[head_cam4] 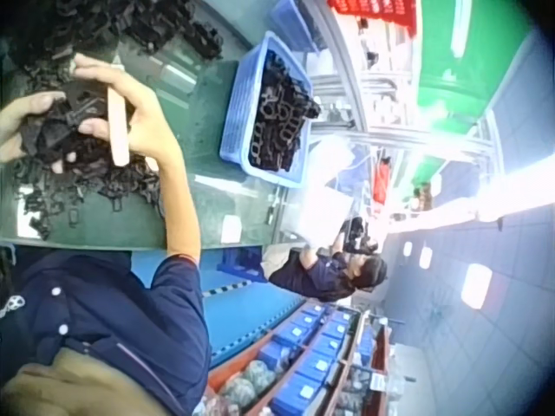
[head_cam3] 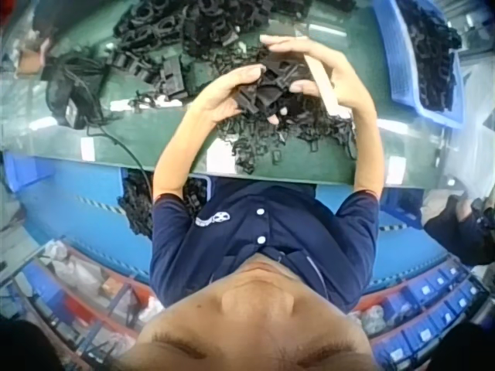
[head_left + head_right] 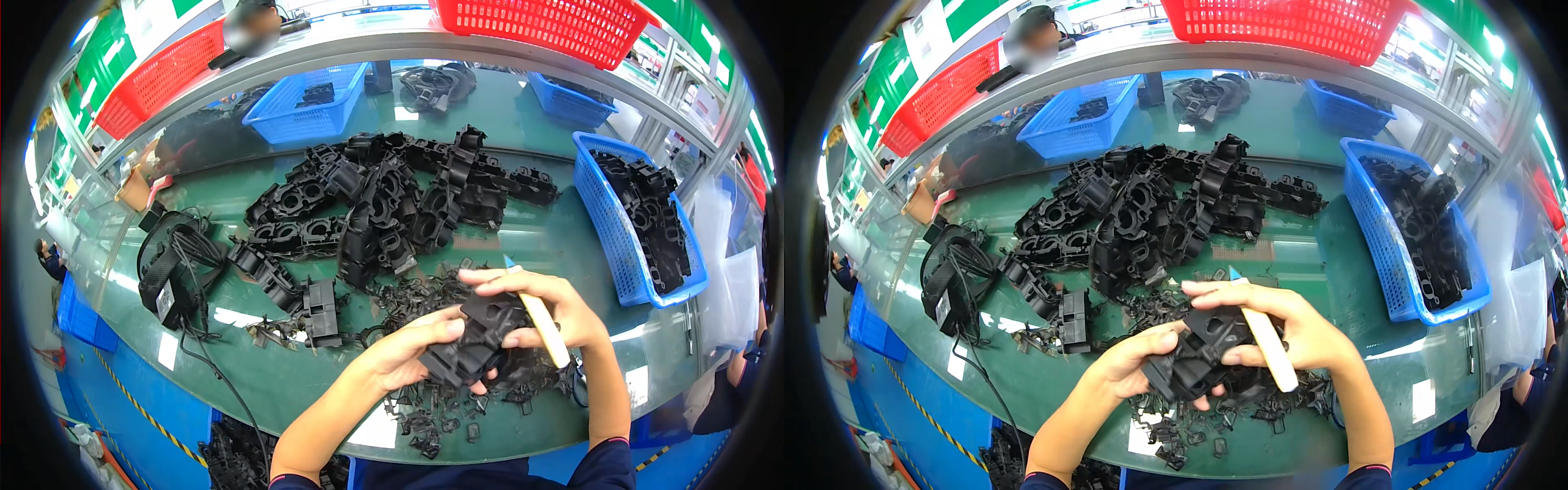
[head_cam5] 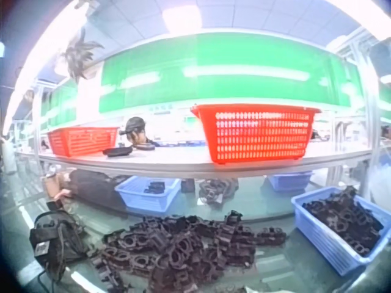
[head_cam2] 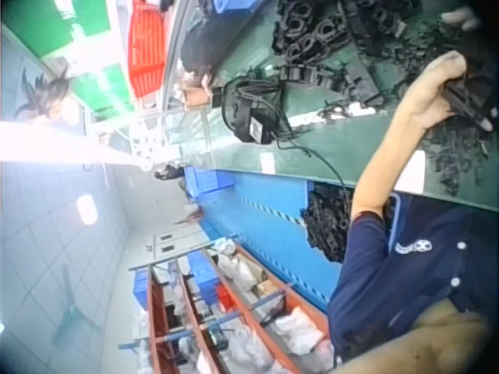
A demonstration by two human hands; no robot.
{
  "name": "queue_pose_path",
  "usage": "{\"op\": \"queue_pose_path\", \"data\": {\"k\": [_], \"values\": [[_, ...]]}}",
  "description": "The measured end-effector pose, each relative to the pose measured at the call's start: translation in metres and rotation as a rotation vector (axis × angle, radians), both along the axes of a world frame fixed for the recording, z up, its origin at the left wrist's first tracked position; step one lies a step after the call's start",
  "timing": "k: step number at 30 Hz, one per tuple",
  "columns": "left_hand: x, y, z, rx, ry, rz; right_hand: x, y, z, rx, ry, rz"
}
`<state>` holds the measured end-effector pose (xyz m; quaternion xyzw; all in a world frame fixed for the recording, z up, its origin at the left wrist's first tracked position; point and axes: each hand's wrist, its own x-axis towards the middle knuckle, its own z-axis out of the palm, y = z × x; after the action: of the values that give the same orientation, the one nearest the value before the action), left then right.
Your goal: The person trims excess plastic from a black component using a knife, turning the piece to scrape different surfaces, and places the finished component into a plastic basket.
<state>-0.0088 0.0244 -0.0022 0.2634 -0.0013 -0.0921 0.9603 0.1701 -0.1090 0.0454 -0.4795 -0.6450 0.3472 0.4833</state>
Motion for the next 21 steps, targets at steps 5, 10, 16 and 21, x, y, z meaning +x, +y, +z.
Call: {"op": "queue_pose_path", "data": {"k": [5,10,16,21], "values": [[0.005,-0.005,-0.006,0.076,0.051,0.307,-0.012,0.005,-0.01,0.333,-0.173,-0.545],[0.007,-0.019,0.005,0.292,0.031,0.694,-0.045,-0.002,-0.014,0.305,-0.137,-0.431],[0.006,-0.021,0.006,0.593,-0.108,0.973,-0.052,0.001,-0.005,0.375,-0.297,-0.507],[0.006,-0.02,0.011,0.577,-0.109,1.008,-0.053,-0.004,-0.007,0.369,-0.23,-0.507]]}}
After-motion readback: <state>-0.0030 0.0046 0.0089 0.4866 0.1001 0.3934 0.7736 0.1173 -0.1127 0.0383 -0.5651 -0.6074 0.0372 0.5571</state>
